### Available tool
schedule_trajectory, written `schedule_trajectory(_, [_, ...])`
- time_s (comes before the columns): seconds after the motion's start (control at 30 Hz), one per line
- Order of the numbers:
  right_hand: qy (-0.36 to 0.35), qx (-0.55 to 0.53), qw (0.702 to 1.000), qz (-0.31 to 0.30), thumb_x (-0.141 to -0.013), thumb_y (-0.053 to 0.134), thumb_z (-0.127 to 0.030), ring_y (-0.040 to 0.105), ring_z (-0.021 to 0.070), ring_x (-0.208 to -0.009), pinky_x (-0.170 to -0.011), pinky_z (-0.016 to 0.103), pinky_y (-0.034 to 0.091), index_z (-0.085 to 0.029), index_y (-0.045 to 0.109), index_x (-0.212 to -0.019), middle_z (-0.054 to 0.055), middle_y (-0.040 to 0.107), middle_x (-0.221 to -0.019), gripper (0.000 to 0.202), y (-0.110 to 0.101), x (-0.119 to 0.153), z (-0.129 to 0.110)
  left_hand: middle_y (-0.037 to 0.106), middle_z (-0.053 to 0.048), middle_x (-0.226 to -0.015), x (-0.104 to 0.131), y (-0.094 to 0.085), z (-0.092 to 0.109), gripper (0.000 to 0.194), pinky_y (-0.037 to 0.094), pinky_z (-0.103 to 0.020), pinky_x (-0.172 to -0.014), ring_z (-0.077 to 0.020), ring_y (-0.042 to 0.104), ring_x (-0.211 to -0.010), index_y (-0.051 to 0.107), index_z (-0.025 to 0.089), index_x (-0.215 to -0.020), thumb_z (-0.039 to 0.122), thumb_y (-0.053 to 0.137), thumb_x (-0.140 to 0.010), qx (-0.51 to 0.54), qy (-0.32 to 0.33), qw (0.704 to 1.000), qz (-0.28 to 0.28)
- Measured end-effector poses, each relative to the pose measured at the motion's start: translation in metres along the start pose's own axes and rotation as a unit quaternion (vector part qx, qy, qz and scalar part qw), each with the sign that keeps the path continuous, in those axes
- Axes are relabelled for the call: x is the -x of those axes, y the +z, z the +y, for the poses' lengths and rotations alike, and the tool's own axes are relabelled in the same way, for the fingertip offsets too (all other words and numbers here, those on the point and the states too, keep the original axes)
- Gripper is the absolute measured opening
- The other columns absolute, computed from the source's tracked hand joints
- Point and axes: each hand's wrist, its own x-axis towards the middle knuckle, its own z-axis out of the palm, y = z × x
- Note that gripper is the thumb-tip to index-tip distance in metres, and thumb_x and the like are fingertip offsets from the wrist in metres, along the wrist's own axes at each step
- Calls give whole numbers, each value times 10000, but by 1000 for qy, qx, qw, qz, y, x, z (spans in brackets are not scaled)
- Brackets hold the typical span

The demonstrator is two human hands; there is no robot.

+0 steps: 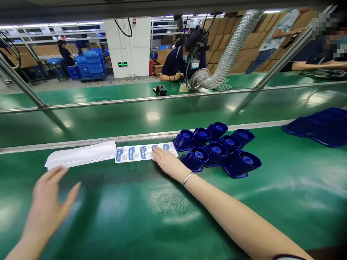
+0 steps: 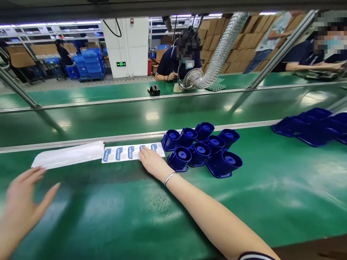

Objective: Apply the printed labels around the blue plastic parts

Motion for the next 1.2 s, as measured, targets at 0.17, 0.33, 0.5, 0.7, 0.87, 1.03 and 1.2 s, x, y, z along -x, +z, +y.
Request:
schedule_trajectory(0.17, [-39, 18, 999, -10, -983, 466, -1, 614, 349, -1161, -1012, 511, 531, -39, 648, -1111, 249, 642, -1181, 226, -3, 3, 0, 387, -141, -1540, -34, 85, 44, 703, 489, -551, -1099, -356, 435, -1420, 242, 317, -1545, 447, 570, -937, 34, 30, 985, -165])
schedule_trajectory(0.33, [-51, 1, 999, 1, -994, 484, -23, 613, 334, -1153, -1004, 499, 537, -74, 649, -1084, 210, 656, -1144, 195, -3, 4, 5, 408, -176, -1507, -37, 128, 44, 686, 443, -517, -1135, -342, 459, -1401, 244, 252, -1520, 380, 585, -938, 40, 14, 984, -176])
schedule_trajectory(0.5, [-9, -30, 999, 31, -1027, 595, -234, 525, 337, -1302, -1070, 520, 500, -97, 576, -1265, 222, 565, -1345, 275, 4, 1, 9, 531, -149, -1409, -25, 125, 36, 627, 490, -462, -1094, -290, 547, -1316, 254, 256, -1501, 382, 553, -964, 43, 21, 986, -160])
schedule_trajectory(0.7, [26, -55, 997, 46, -979, 682, -380, 393, 367, -1422, -1154, 588, 390, -85, 478, -1408, 245, 468, -1466, 559, 13, -1, 12, 448, -133, -1525, -49, 121, 15, 682, 346, -526, -1190, -336, 401, -1435, 344, 274, -1496, 511, 615, -917, 0, 41, 988, -148])
schedule_trajectory(0.87, [38, -67, 996, 48, -973, 678, -422, 416, 379, -1405, -1144, 622, 379, -106, 471, -1426, 245, 478, -1458, 590, 17, 1, 15, 286, -114, -1638, -81, 132, -13, 505, 208, -641, -1193, -399, 205, -1522, 447, 305, -1492, 449, 426, -1007, -48, 43, 976, -207])
schedule_trajectory(1.03, [40, -63, 996, 50, -975, 676, -433, 506, 369, -1320, -1140, 602, 401, -105, 509, -1376, 225, 528, -1397, 544, 16, 0, 15, 404, -84, -1593, -89, 137, -31, 527, 140, -615, -1213, -365, 278, -1502, 536, 361, -1430, 562, 532, -943, -61, 111, 949, -290])
schedule_trajectory(1.2, [29, -56, 997, 48, -991, 660, -431, 526, 362, -1295, -1143, 566, 416, -80, 547, -1316, 227, 542, -1377, 491, 20, 0, 18, 433, -110, -1573, -83, 123, -47, 555, 145, -563, -1227, -321, 356, -1461, 529, 302, -1433, 577, 504, -951, -74, 125, 941, -305])
